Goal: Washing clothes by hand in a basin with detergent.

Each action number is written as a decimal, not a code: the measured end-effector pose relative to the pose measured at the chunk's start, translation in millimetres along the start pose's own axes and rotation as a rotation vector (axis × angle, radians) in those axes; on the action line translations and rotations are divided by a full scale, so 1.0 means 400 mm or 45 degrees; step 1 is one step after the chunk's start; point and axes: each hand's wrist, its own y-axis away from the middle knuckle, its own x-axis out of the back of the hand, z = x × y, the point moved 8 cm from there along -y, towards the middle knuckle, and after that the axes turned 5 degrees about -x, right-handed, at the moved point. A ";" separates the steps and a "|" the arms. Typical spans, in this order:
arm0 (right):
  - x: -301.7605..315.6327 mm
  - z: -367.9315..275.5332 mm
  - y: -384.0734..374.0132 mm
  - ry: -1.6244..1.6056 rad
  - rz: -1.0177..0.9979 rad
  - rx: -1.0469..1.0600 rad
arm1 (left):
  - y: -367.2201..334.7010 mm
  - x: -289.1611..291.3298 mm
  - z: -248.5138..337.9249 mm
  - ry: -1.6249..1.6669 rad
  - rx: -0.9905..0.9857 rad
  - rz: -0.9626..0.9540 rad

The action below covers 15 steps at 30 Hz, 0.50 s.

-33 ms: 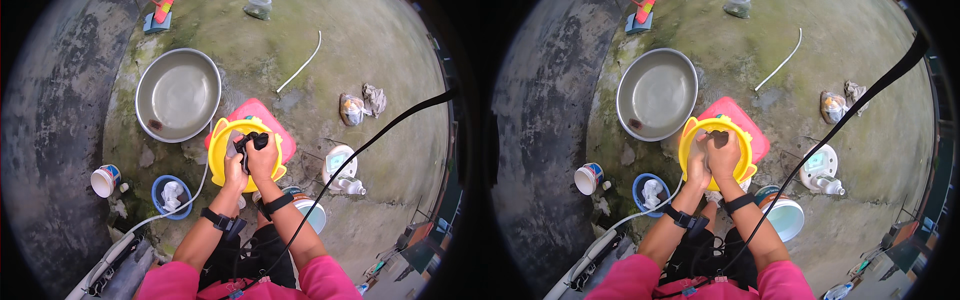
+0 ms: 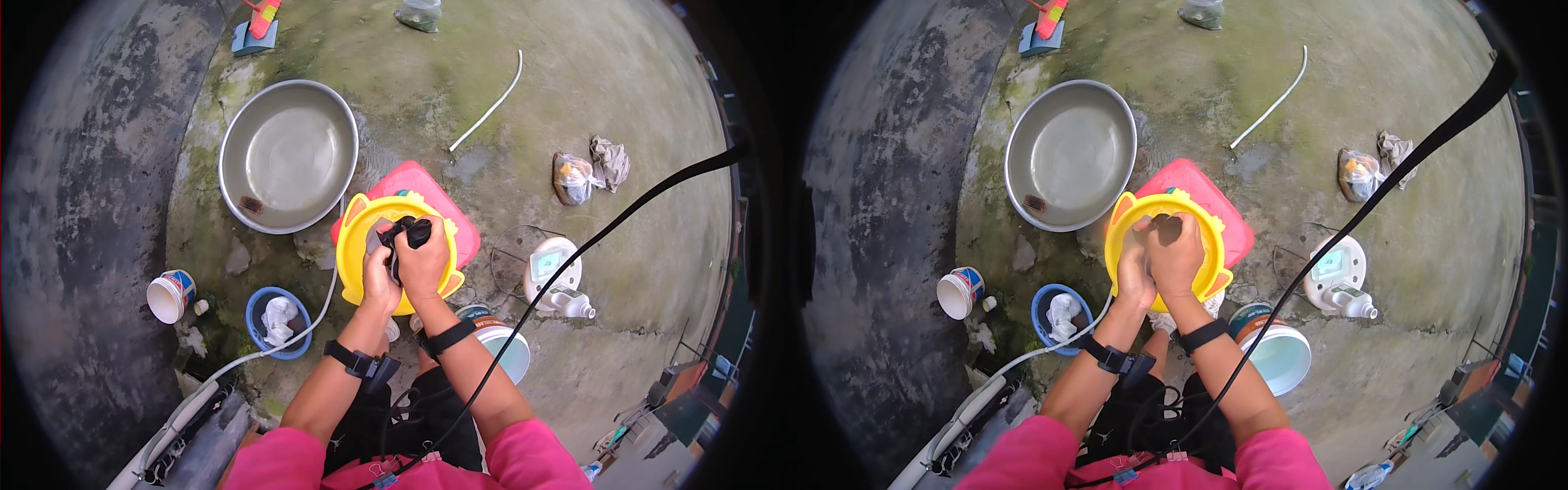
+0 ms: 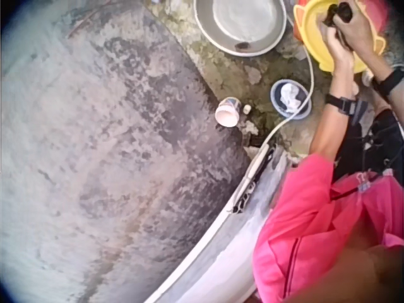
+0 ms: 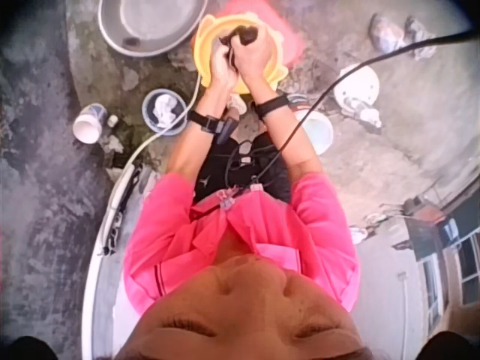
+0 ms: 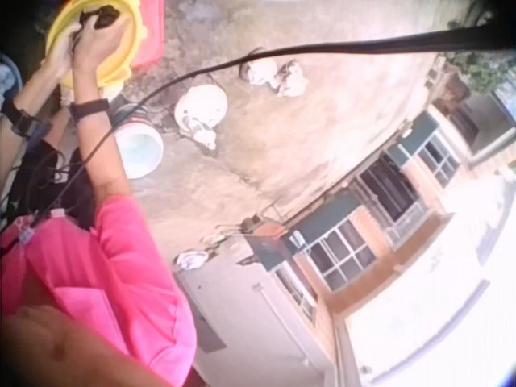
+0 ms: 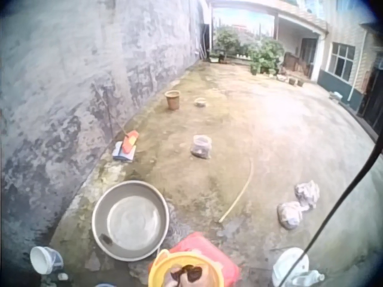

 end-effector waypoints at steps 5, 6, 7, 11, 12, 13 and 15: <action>0.006 -0.104 0.135 0.060 -0.396 0.538 | -0.006 -0.058 0.031 0.253 0.228 -0.117; 0.003 -0.080 0.117 0.029 -0.352 0.470 | -0.013 -0.022 0.036 0.018 0.107 0.025; -0.007 -0.050 0.093 -0.002 -0.304 0.405 | -0.016 0.018 0.042 -0.217 -0.016 0.162; -0.015 0.098 -0.060 0.082 -0.206 -0.412 | -0.016 0.040 -0.001 -0.366 -0.103 0.242; -0.013 0.095 -0.052 0.076 -0.190 -0.307 | -0.010 0.037 -0.004 -0.337 -0.063 0.274; -0.011 0.093 -0.033 0.071 -0.173 -0.202 | -0.008 0.030 0.000 -0.307 -0.022 0.303; -0.002 -0.006 0.053 0.067 -0.234 0.285 | -0.028 0.056 0.017 -0.359 -0.022 0.165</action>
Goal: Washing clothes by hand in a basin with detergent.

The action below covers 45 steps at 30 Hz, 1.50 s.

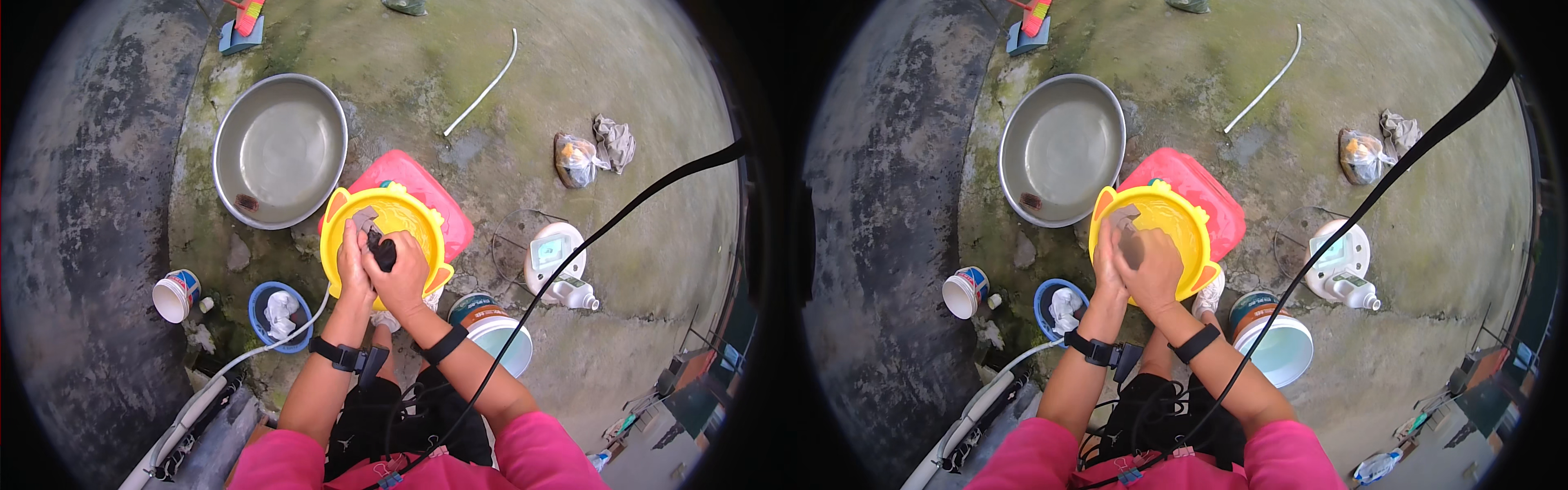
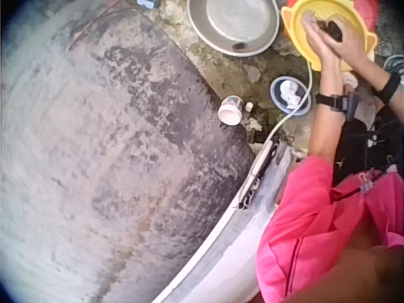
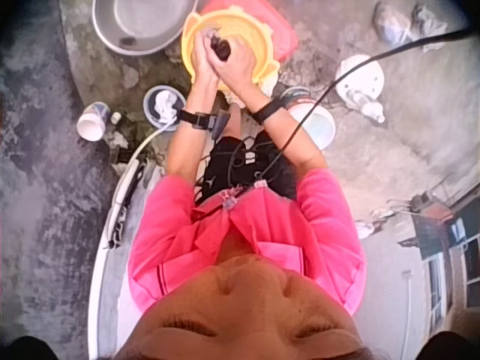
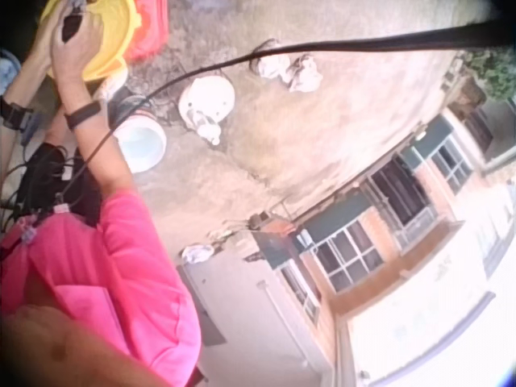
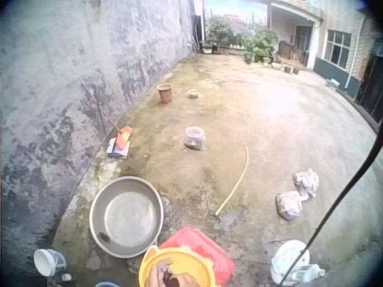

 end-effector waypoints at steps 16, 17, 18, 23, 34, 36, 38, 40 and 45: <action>-0.011 -0.007 0.001 0.148 -0.037 -0.053 | 0.047 -0.016 0.010 0.148 0.045 0.277; -0.019 0.053 -0.025 0.152 -0.030 -0.257 | 0.069 -0.033 0.018 0.145 0.003 0.306; -0.035 0.124 -0.041 0.154 -0.031 -0.464 | 0.082 -0.022 0.022 0.141 -0.037 0.342; -0.142 0.264 0.018 -1.479 -0.599 -1.375 | 0.086 -0.051 0.012 0.154 0.150 -0.118; -0.082 0.194 -0.026 -1.561 -0.509 -0.930 | 0.053 0.047 -0.034 0.095 0.373 -0.304; -0.058 0.180 -0.038 -1.168 -0.445 -0.633 | 0.096 -0.016 -0.028 0.087 0.376 -0.283; -0.038 0.121 -0.036 -0.910 -0.420 -0.403 | 0.101 -0.020 -0.023 0.271 0.461 -0.387; -0.025 0.037 -0.008 -0.507 -0.529 -0.129 | 0.098 0.000 -0.038 0.282 0.595 -0.248; -0.007 -0.151 0.106 -0.017 -0.394 0.588 | -0.015 0.105 -0.043 0.303 0.226 -0.158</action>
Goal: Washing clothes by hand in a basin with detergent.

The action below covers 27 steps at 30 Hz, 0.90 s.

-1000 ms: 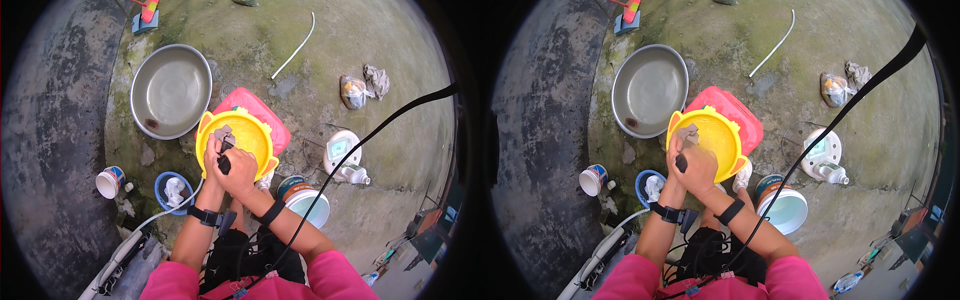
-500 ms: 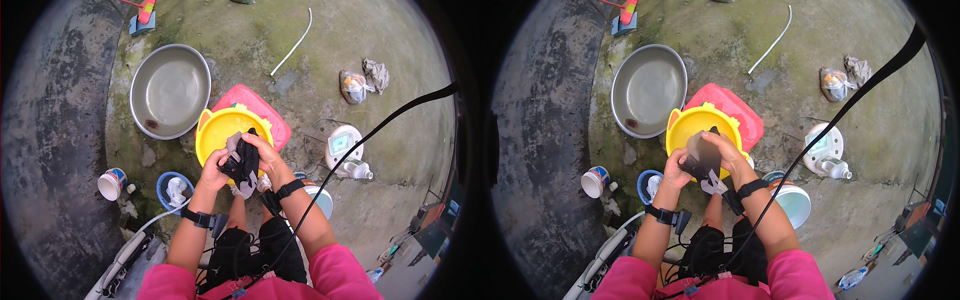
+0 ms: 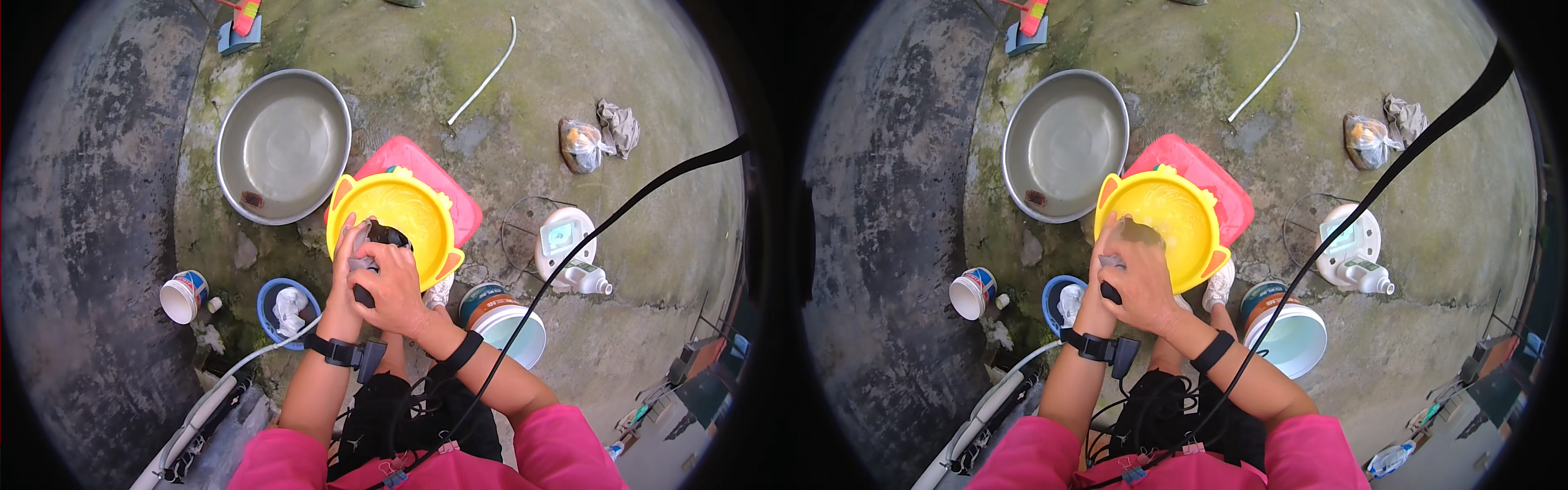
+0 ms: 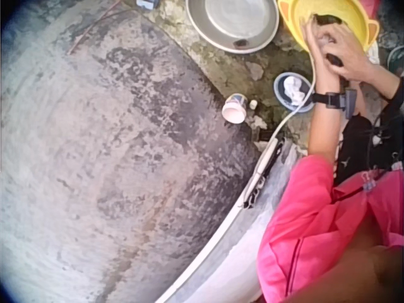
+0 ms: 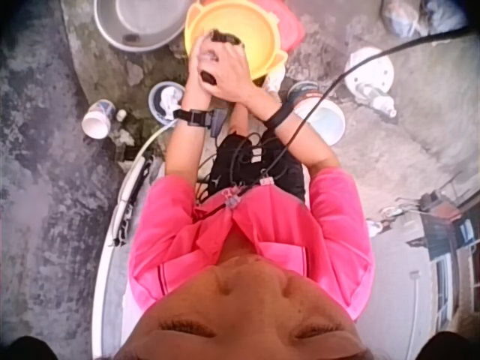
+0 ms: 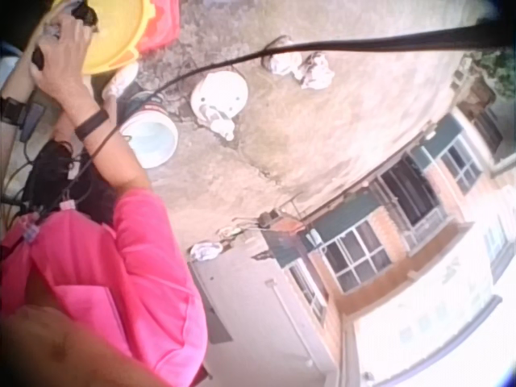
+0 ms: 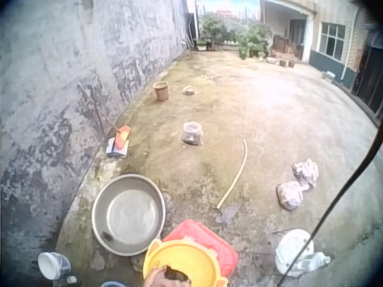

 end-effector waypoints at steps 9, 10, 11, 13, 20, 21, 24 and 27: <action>0.005 0.202 -0.053 0.007 0.335 -0.771 | 0.059 -0.067 0.005 -0.267 -0.209 0.266; -0.009 0.153 -0.047 -0.052 0.294 -0.624 | 0.041 -0.041 0.023 -0.276 -0.242 0.221; -0.014 0.084 -0.048 0.095 0.211 -0.405 | 0.041 -0.042 0.052 -0.358 -0.277 0.110; -0.006 0.004 -0.056 0.167 0.277 -0.274 | 0.015 -0.009 0.074 -0.349 -0.405 -0.018; -0.068 0.301 -0.012 0.050 0.358 -1.098 | 0.029 0.006 0.030 -0.447 -0.193 0.333; -0.074 0.339 0.007 -0.061 0.348 -1.223 | 0.026 0.017 0.021 -0.443 -0.189 0.333; -0.123 0.491 0.113 -0.738 0.507 -1.611 | 0.004 -0.004 -0.001 -0.620 -0.241 -0.037; -0.167 0.573 0.191 -1.187 0.685 -1.721 | 0.019 0.000 -0.043 -0.924 -0.081 -0.132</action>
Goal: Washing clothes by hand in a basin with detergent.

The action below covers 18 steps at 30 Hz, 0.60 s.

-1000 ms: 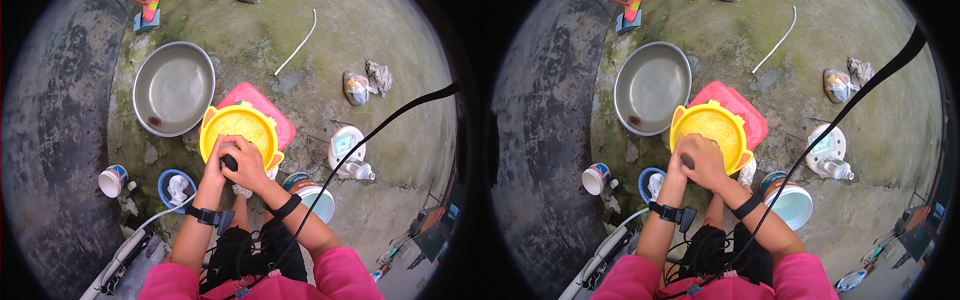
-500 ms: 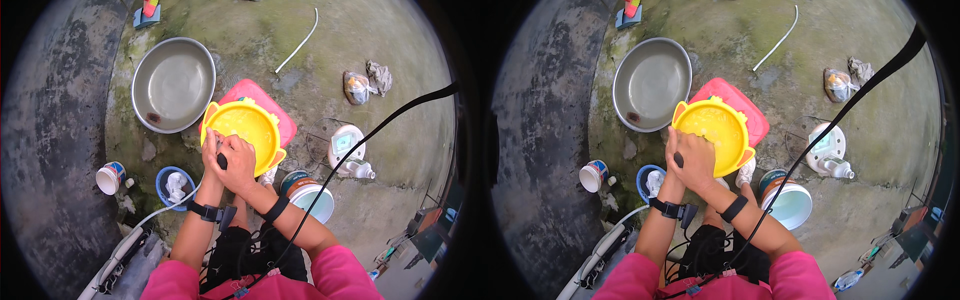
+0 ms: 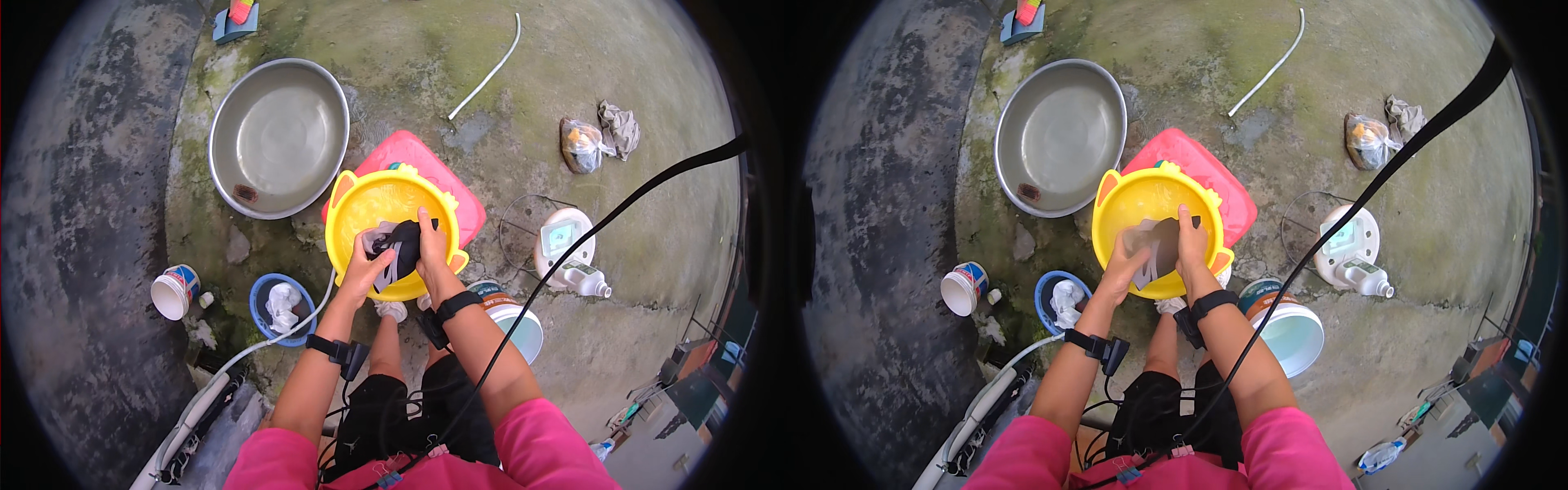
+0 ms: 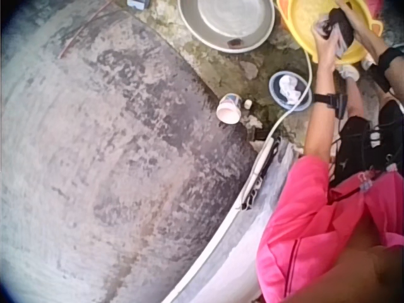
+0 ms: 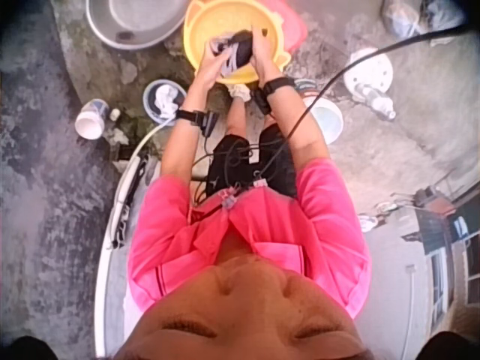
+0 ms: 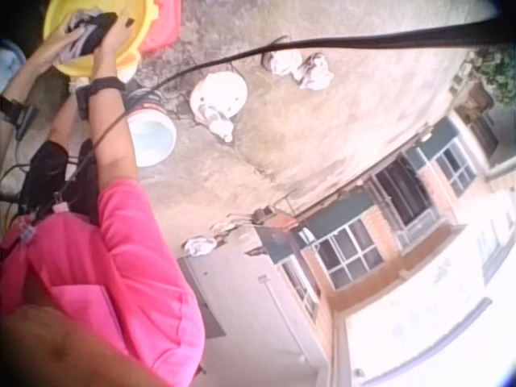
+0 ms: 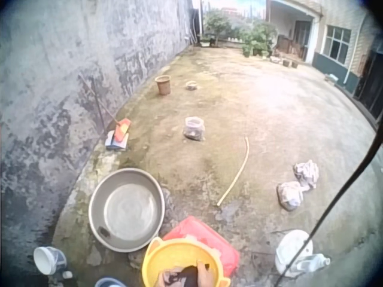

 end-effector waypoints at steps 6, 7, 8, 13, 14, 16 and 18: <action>-0.030 0.037 -0.029 0.466 -0.126 0.232 | -0.061 0.060 -0.085 -0.032 0.006 0.193; -0.025 0.009 -0.023 0.734 0.136 0.364 | -0.072 0.069 -0.089 0.001 -0.014 0.260; -0.038 0.006 -0.018 0.737 0.129 0.355 | -0.076 0.079 -0.092 0.033 -0.035 0.328; -0.044 0.001 -0.013 0.707 0.251 0.467 | -0.080 0.070 -0.099 0.249 0.016 0.344; -0.070 0.012 -0.016 0.480 0.009 0.387 | -0.083 0.062 -0.110 0.480 0.162 0.288; -0.105 -0.016 0.036 0.485 -0.223 0.458 | -0.081 0.050 -0.095 0.712 0.306 0.229; -0.150 -0.034 0.136 0.493 -0.599 0.423 | -0.063 0.028 -0.054 0.884 0.458 0.227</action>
